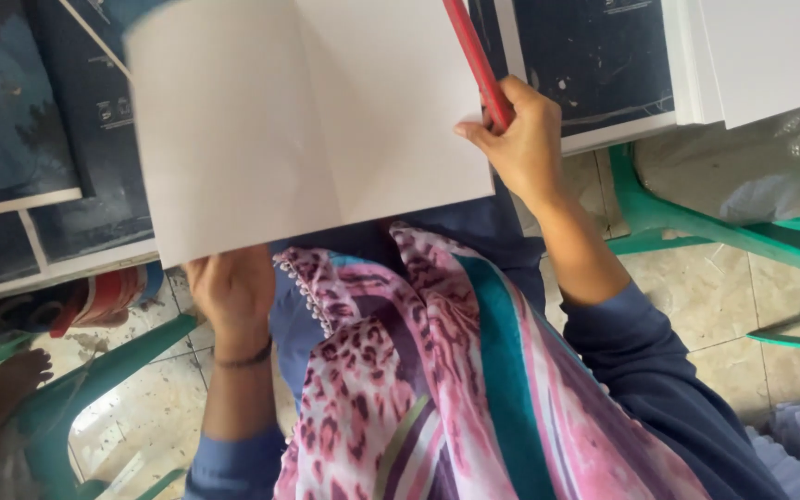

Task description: The person inserts a stack of white papers into a dark blue book cover, closes the cover, and places the assembled book on a pile. This process is repeated multiple times with new covers and paper stacks.

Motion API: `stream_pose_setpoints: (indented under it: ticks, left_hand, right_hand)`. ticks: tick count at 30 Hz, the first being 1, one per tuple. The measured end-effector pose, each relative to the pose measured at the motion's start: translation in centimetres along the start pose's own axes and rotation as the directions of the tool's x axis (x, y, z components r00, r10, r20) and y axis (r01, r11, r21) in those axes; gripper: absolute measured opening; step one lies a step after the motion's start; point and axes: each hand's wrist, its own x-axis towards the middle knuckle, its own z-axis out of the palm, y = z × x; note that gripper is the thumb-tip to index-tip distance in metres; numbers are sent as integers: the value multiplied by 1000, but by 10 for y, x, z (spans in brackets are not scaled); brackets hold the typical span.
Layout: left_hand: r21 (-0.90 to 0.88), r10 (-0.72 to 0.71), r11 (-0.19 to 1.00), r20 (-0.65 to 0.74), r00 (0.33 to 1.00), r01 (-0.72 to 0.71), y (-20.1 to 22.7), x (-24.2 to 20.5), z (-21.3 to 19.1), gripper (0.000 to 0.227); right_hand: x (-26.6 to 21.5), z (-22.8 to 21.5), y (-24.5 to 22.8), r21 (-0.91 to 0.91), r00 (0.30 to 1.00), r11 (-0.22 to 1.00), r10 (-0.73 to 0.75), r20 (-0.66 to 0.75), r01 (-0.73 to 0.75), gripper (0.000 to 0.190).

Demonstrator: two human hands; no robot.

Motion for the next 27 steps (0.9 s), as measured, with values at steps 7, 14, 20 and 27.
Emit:
stream_pose_setpoints:
  ticks: [7, 14, 20, 27]
  left_hand:
    - [886, -144, 349, 371, 917, -304, -54, 61, 115, 73]
    - [857, -291, -205, 407, 866, -472, -64, 41, 141, 66]
    - [787, -170, -363, 470, 866, -499, -90, 5, 136, 87]
    - [739, -39, -170, 656, 754, -652, -102, -25, 132, 55]
  right_hand:
    - [9, 2, -15, 207, 995, 973, 101, 15, -102, 16]
    - [-28, -9, 4, -35, 990, 997, 70, 126, -66, 51]
    - [-15, -27, 8, -23, 975, 1000, -9, 221, 14, 52]
    - [11, -27, -21, -159, 941, 927, -332, 71, 339, 32]
